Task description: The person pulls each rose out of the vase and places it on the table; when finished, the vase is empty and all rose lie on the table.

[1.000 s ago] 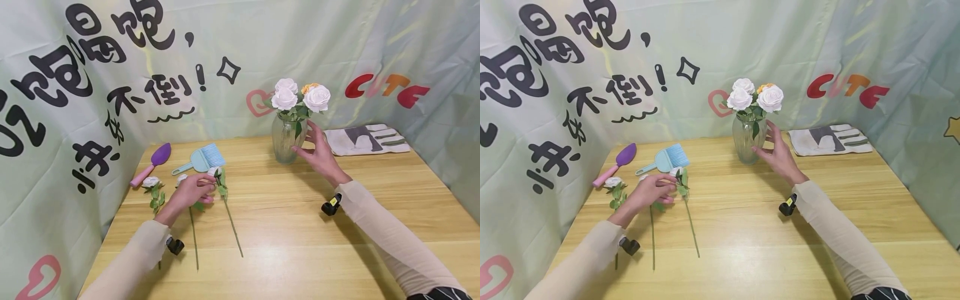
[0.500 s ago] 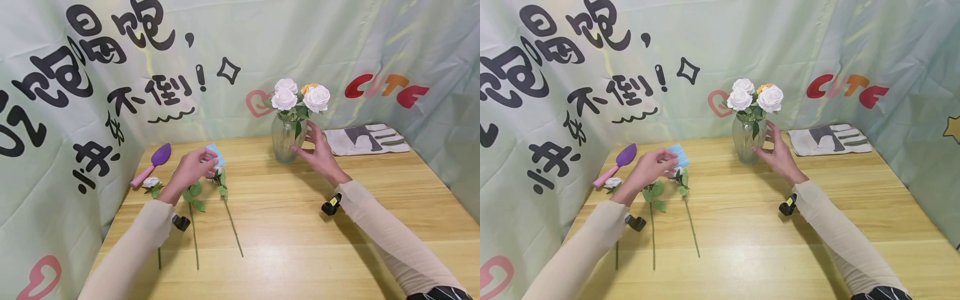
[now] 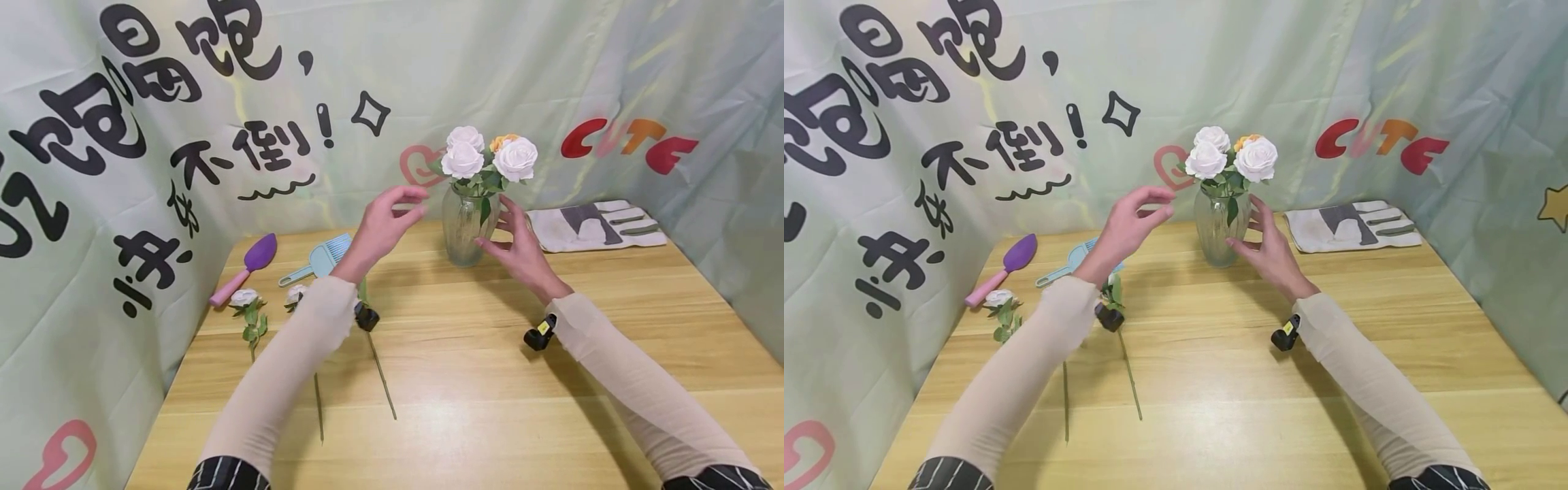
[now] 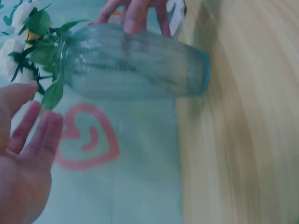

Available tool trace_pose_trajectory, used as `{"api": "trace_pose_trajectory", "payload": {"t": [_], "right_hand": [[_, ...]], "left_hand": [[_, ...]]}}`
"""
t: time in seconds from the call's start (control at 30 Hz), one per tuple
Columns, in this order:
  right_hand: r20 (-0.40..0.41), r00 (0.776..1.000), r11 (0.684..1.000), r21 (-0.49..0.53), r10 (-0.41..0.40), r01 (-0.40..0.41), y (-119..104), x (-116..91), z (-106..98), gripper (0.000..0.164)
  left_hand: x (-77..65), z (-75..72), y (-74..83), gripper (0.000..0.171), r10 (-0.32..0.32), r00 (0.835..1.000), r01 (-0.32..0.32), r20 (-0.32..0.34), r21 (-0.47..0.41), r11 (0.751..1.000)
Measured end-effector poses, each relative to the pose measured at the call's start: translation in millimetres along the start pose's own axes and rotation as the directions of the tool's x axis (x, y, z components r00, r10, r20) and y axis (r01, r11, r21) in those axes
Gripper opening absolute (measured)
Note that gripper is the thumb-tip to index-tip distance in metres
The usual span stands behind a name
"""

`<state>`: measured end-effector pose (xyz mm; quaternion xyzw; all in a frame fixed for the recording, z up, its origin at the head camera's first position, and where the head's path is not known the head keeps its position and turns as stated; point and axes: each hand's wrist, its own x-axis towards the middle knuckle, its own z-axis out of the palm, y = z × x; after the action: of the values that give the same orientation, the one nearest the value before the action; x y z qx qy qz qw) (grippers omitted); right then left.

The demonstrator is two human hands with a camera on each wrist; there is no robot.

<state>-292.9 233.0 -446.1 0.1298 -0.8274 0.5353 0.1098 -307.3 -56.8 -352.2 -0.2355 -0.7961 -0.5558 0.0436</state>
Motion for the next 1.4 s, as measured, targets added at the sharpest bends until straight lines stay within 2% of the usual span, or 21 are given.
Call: {"api": "trace_pose_trajectory", "payload": {"t": [0.07, 0.17, 0.3, 0.4, 0.5, 0.63, 0.73, 0.93, 1.17, 1.4], "right_hand": [[0.000, 1.000, 1.000, -0.003, 0.001, -0.001, 0, 0, 0, 0.101], [0.002, 1.000, 1.000, -0.007, 0.005, -0.005, 1, -1, 0, 0.102], [0.004, 1.000, 1.000, -0.008, 0.002, -0.002, 0, 0, 1, 0.102], [-0.001, 1.000, 1.000, -0.013, -0.006, 0.006, 1, 0, 0, 0.102], [-0.005, 1.000, 1.000, -0.011, -0.014, 0.014, 2, 0, 0, 0.102], [-0.007, 1.000, 1.000, -0.001, -0.021, 0.021, 1, 1, 1, 0.101], [-0.010, 1.000, 1.000, 0.000, -0.024, 0.024, 1, 1, 1, 0.101], [-0.018, 1.000, 0.999, -0.021, -0.025, 0.025, 3, 2, 0, 0.100], [-0.015, 1.000, 1.000, -0.008, -0.016, 0.016, 1, 0, 1, 0.100], [-0.012, 1.000, 1.000, -0.009, -0.015, 0.015, 3, 1, 0, 0.100]], "left_hand": [[8.3, 11.4, 2.6, 0.028, 0.051, 0.999, -0.051, 0.004, -0.044, 0.998], [18.3, 26.2, 5.4, 0.025, 0.093, 0.996, -0.093, 0.002, -0.087, 0.992], [29.1, 38.8, 7.4, 0.017, 0.086, 0.996, -0.090, -0.032, -0.120, 0.989], [35.2, 43.4, 8.1, 0.019, 0.062, 0.997, -0.066, -0.045, -0.100, 0.993], [38.7, 46.4, 8.8, 0.021, 0.051, 0.998, -0.052, -0.047, -0.027, 0.998], [40.4, 49.3, 11.9, 0.019, 0.064, 0.993, -0.060, -0.097, 0.037, 0.997], [42.0, 49.9, 16.0, 0.018, 0.080, 0.983, -0.077, -0.162, 0.025, 0.997], [47.6, 48.9, 24.5, 0.020, 0.078, 0.951, -0.101, -0.299, -0.062, 0.993], [52.6, 42.2, 35.8, 0.017, 0.082, 0.939, -0.154, -0.335, -0.195, 0.969], [58.6, 22.1, 54.8, 0.018, 0.089, 0.924, -0.199, -0.373, -0.269, 0.942]]}}
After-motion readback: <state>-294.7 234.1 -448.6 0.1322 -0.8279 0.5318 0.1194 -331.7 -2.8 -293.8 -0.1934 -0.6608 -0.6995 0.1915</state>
